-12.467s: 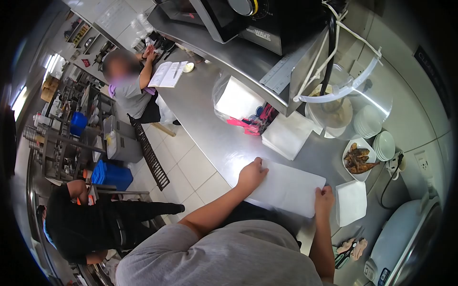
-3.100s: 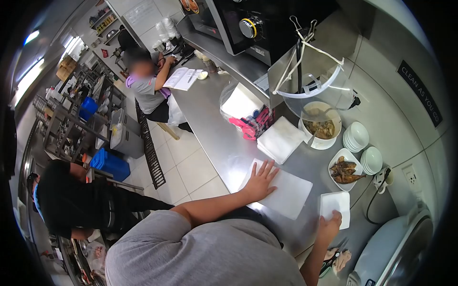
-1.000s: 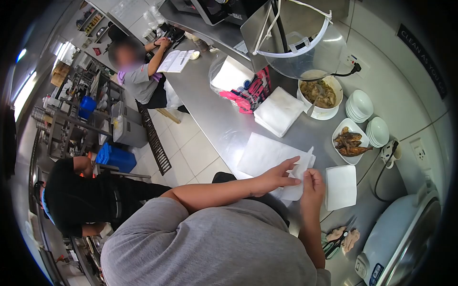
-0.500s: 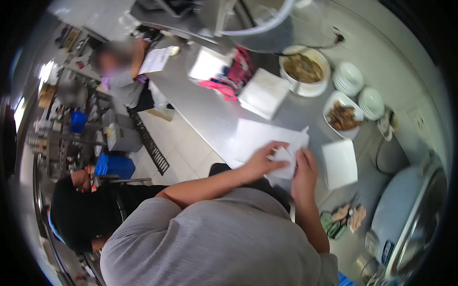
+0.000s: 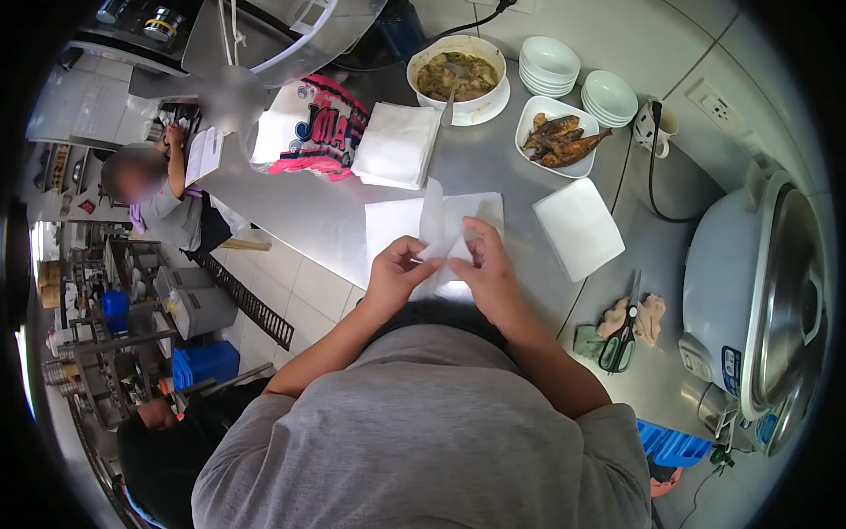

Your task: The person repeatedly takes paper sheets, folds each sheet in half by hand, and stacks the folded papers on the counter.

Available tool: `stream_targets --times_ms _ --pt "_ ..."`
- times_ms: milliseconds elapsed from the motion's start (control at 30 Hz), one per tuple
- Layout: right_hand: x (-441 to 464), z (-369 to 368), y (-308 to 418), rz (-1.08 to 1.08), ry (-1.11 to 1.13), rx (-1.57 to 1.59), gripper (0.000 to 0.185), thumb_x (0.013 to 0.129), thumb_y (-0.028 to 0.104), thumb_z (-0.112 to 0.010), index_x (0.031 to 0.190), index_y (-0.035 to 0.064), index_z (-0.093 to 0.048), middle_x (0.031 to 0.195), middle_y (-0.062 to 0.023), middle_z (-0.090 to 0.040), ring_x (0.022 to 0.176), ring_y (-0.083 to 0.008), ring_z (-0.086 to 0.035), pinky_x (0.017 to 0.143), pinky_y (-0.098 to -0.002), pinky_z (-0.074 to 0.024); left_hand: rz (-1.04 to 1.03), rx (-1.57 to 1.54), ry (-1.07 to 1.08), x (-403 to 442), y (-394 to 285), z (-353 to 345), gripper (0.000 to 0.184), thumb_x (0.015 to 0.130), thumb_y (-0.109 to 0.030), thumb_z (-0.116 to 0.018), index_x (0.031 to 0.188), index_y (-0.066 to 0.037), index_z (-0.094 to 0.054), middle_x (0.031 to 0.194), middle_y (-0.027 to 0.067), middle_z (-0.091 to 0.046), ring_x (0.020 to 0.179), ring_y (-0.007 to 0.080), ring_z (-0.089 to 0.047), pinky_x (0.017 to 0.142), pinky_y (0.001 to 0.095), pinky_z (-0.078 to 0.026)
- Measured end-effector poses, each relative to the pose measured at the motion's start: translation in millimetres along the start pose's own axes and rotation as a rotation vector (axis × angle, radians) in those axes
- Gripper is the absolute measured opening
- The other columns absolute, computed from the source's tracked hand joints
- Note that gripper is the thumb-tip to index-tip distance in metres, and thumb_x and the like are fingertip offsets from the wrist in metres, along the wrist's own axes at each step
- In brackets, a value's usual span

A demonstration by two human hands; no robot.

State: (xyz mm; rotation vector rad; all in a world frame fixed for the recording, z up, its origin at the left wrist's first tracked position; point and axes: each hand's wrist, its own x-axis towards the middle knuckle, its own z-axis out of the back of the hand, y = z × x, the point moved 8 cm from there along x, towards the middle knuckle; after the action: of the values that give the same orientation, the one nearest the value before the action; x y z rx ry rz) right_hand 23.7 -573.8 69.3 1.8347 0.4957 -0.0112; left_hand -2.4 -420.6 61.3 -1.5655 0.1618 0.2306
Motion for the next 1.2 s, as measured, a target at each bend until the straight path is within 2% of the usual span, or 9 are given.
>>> stream_targets --times_ms 33,133,200,267,333,433,467,833,1200 --pt "3 4 -6 -0.006 -0.012 -0.006 0.056 0.083 -0.009 -0.057 0.135 0.0034 -0.039 0.113 -0.0127 -0.057 0.104 -0.0170 -0.056 0.085 -0.0310 -0.0480 -0.017 -0.049 -0.049 -1 -3 8 0.014 0.084 0.000 -0.069 0.092 -0.003 -0.058 0.086 0.0020 -0.063 0.077 0.0070 -0.059 0.068 0.0217 -0.048" --pt "7 36 6 0.218 -0.172 -0.132 0.059 0.082 -0.011 -0.055 0.136 0.0040 -0.038 0.111 -0.0123 -0.059 0.104 -0.0161 -0.057 0.086 -0.0283 -0.0473 -0.048 -0.239 -0.209 -14 -24 41 0.012 0.085 0.001 -0.065 0.093 -0.004 -0.058 0.088 0.0028 -0.064 0.078 0.0080 -0.060 0.073 0.0238 -0.049" --pt "6 58 6 0.319 -0.225 -0.308 0.058 0.082 -0.011 -0.054 0.136 0.0047 -0.039 0.105 -0.0108 -0.060 0.096 -0.0156 -0.059 0.082 -0.0282 -0.0488 -0.038 -0.248 -0.315 -22 -10 71 0.010 0.086 -0.001 -0.065 0.091 -0.004 -0.056 0.086 0.0043 -0.065 0.075 0.0113 -0.062 0.071 0.0268 -0.052" --pt "5 72 -8 0.231 -0.267 -0.373 0.058 0.083 -0.010 -0.054 0.137 0.0053 -0.040 0.099 -0.0087 -0.060 0.087 -0.0144 -0.060 0.077 -0.0276 -0.0501 0.025 -0.263 -0.360 -29 22 93 0.011 0.086 -0.003 -0.065 0.091 -0.005 -0.055 0.084 0.0051 -0.064 0.073 0.0131 -0.063 0.069 0.0283 -0.054" --pt "2 82 -37 -0.040 -0.295 -0.326 0.058 0.083 -0.008 -0.054 0.138 0.0059 -0.040 0.091 -0.0060 -0.059 0.078 -0.0127 -0.059 0.070 -0.0264 -0.0513 0.137 -0.248 -0.382 -34 58 106 0.012 0.086 -0.006 -0.066 0.091 -0.005 -0.055 0.083 0.0055 -0.064 0.072 0.0144 -0.064 0.068 0.0294 -0.055" --pt "2 84 -53 0.017 -0.291 -0.491 0.056 0.084 -0.006 -0.054 0.137 0.0078 -0.042 0.084 -0.0051 -0.057 0.068 -0.0115 -0.056 0.060 -0.0265 -0.0512 0.339 -0.277 -0.389 -38 94 105 0.014 0.088 -0.008 -0.065 0.094 -0.003 -0.053 0.080 0.0075 -0.065 0.068 0.0146 -0.065 0.066 0.0268 -0.055" --pt "2 86 -56 0.044 -0.293 -0.545 0.055 0.083 -0.005 -0.055 0.135 0.0081 -0.044 0.081 -0.0061 -0.057 0.067 -0.0135 -0.057 0.062 -0.0278 -0.0508 0.352 -0.252 -0.377 -37 102 107 0.015 0.088 -0.009 -0.065 0.095 -0.002 -0.054 0.079 0.0078 -0.065 0.066 0.0151 -0.065 0.065 0.0268 -0.055" --pt "-4 87 -57 0.180 -0.385 -0.903 0.043 0.079 -0.001 -0.059 0.121 0.0100 -0.056 0.073 -0.0118 -0.058 0.065 -0.0262 -0.059 0.064 -0.0374 -0.0478 0.302 -0.107 -0.425 -36 117 122 0.017 0.086 -0.004 -0.065 0.099 -0.001 -0.055 0.079 0.0085 -0.064 0.065 0.0171 -0.066 0.060 0.0276 -0.054" --pt "2 80 -55 0.122 -0.351 -0.902 0.044 0.077 -0.001 -0.059 0.120 0.0065 -0.055 0.069 -0.0102 -0.055 0.064 -0.0261 -0.056 0.064 -0.0388 -0.0465 0.324 -0.149 -0.421 -45 123 122 0.017 0.085 -0.001 -0.065 0.096 0.001 -0.052 0.079 0.0101 -0.062 0.066 0.0187 -0.066 0.059 0.0278 -0.055"
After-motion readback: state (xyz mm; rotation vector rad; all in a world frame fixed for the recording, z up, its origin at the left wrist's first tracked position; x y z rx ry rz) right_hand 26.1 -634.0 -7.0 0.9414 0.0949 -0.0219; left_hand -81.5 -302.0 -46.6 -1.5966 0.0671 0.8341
